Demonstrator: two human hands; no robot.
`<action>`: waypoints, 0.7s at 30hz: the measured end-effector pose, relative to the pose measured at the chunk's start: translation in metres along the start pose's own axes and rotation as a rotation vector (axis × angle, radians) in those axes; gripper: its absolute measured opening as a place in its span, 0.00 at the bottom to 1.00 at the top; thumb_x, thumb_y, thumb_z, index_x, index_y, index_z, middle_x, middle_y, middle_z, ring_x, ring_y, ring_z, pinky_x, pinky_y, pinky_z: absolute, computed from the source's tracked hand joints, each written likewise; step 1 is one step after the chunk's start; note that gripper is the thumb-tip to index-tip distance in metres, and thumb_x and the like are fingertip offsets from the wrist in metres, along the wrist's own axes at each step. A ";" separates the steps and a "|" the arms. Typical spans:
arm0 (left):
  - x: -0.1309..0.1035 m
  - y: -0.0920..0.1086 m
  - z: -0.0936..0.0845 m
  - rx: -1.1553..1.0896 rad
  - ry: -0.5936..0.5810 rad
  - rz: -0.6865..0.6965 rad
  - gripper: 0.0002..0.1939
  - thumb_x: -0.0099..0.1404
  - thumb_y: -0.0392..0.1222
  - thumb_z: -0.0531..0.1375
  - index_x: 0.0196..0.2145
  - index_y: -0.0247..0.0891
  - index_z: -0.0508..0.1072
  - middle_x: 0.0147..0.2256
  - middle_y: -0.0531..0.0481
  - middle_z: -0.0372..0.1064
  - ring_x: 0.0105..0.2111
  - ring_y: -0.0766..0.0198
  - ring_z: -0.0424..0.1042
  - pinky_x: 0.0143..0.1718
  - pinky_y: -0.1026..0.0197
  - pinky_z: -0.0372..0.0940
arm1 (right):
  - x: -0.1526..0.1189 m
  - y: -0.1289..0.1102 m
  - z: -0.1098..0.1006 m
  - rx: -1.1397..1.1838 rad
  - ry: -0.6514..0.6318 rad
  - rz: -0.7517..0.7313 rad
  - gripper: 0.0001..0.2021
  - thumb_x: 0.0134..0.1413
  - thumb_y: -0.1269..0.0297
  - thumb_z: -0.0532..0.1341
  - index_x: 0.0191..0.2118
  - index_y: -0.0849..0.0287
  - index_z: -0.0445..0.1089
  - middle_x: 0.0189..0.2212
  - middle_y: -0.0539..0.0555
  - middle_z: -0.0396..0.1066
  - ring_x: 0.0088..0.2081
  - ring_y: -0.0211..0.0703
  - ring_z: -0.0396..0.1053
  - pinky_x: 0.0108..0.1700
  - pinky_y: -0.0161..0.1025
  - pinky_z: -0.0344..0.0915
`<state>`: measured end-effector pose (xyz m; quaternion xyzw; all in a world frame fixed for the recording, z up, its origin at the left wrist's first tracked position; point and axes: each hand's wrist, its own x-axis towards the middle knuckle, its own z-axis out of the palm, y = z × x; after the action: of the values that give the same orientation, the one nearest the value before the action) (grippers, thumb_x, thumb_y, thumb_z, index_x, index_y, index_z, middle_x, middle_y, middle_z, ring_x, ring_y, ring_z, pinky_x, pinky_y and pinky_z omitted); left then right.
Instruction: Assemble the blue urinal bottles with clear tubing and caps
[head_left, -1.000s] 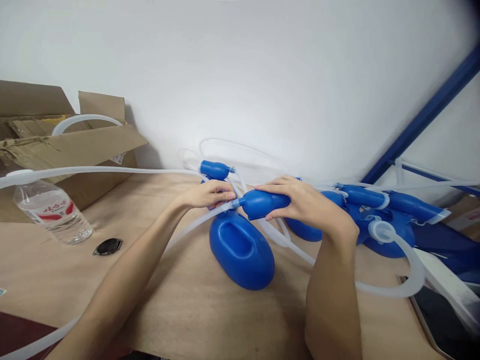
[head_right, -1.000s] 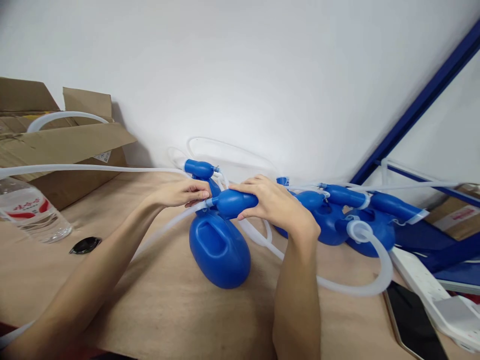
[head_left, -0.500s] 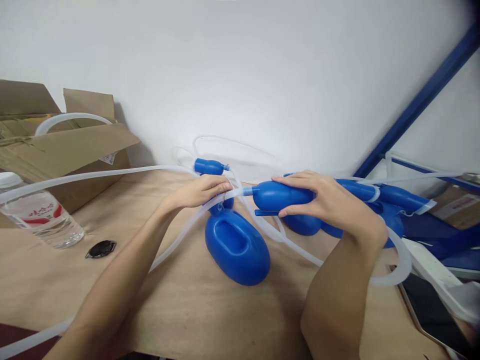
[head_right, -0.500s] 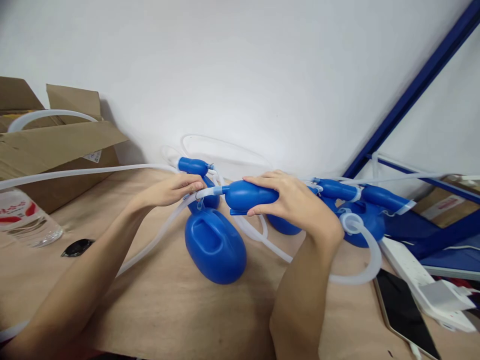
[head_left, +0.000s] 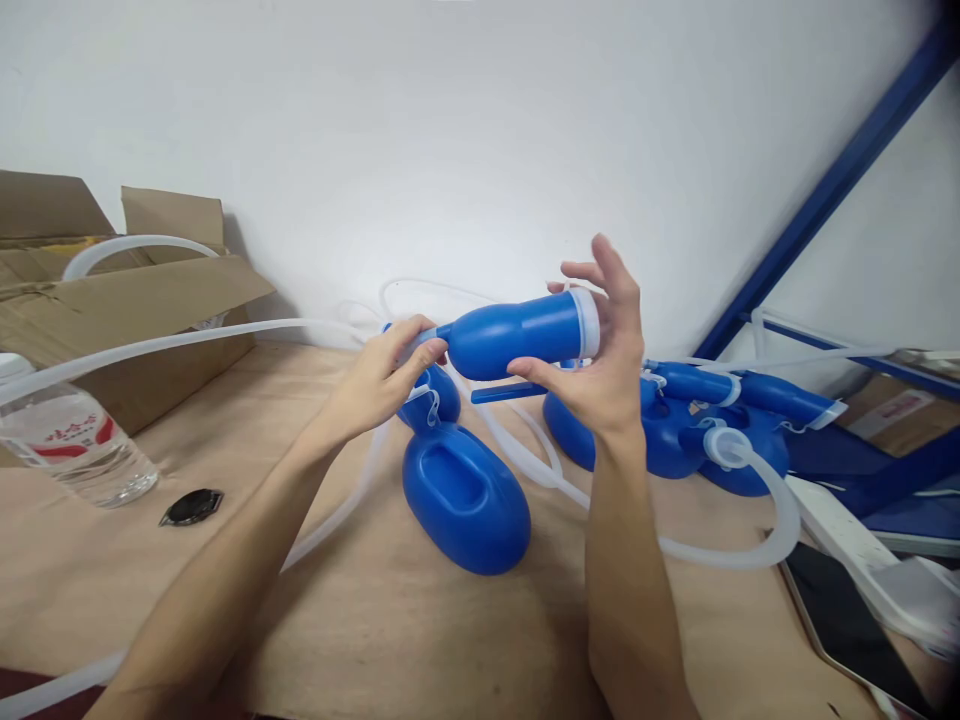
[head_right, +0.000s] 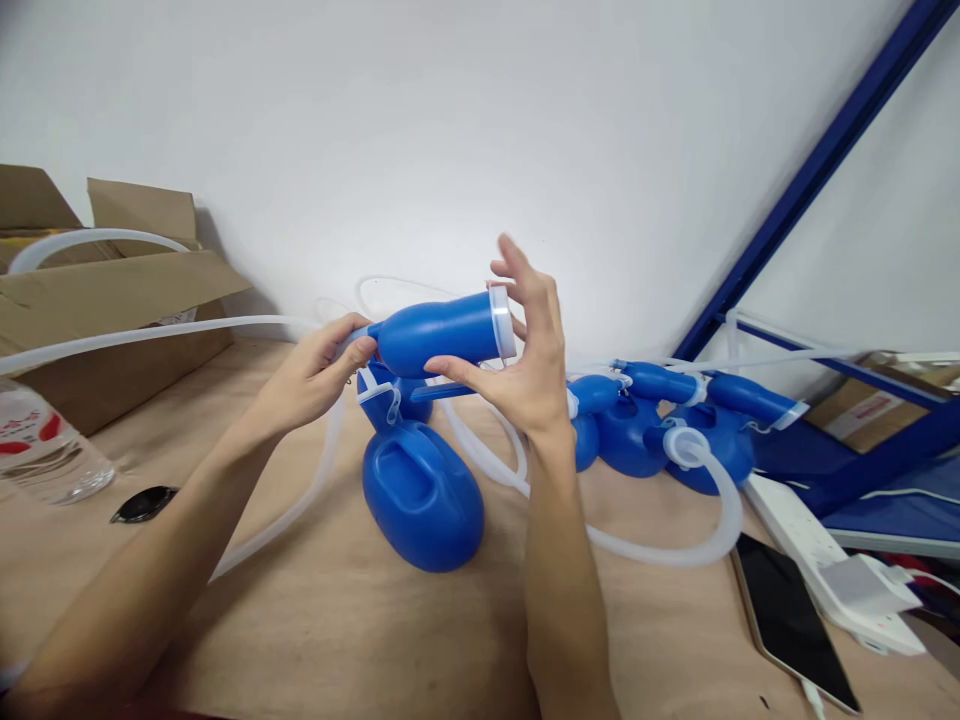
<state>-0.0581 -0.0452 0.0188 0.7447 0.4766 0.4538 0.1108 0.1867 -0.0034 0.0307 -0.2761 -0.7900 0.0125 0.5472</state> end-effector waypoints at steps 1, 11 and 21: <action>-0.001 0.001 -0.001 -0.005 0.013 0.011 0.23 0.75 0.59 0.51 0.43 0.37 0.74 0.40 0.46 0.76 0.40 0.56 0.72 0.44 0.58 0.66 | 0.001 -0.002 0.005 0.023 0.014 0.041 0.48 0.54 0.46 0.71 0.74 0.41 0.46 0.71 0.58 0.55 0.65 0.63 0.63 0.59 0.59 0.72; -0.008 0.009 0.003 0.174 0.082 0.248 0.28 0.70 0.50 0.58 0.64 0.34 0.68 0.50 0.41 0.71 0.46 0.53 0.71 0.51 0.53 0.68 | -0.002 -0.028 0.024 0.077 0.050 0.250 0.39 0.59 0.46 0.66 0.69 0.49 0.51 0.59 0.61 0.67 0.57 0.61 0.71 0.54 0.56 0.75; -0.011 -0.008 0.045 0.238 -0.103 0.021 0.29 0.67 0.71 0.58 0.44 0.41 0.64 0.31 0.48 0.72 0.34 0.48 0.76 0.34 0.57 0.63 | -0.003 -0.018 0.002 0.165 -0.022 0.108 0.34 0.50 0.46 0.72 0.60 0.50 0.64 0.54 0.58 0.73 0.53 0.60 0.75 0.54 0.58 0.75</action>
<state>-0.0293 -0.0376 -0.0177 0.7799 0.5129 0.3563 0.0412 0.1784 -0.0191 0.0329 -0.2718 -0.7763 0.1101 0.5580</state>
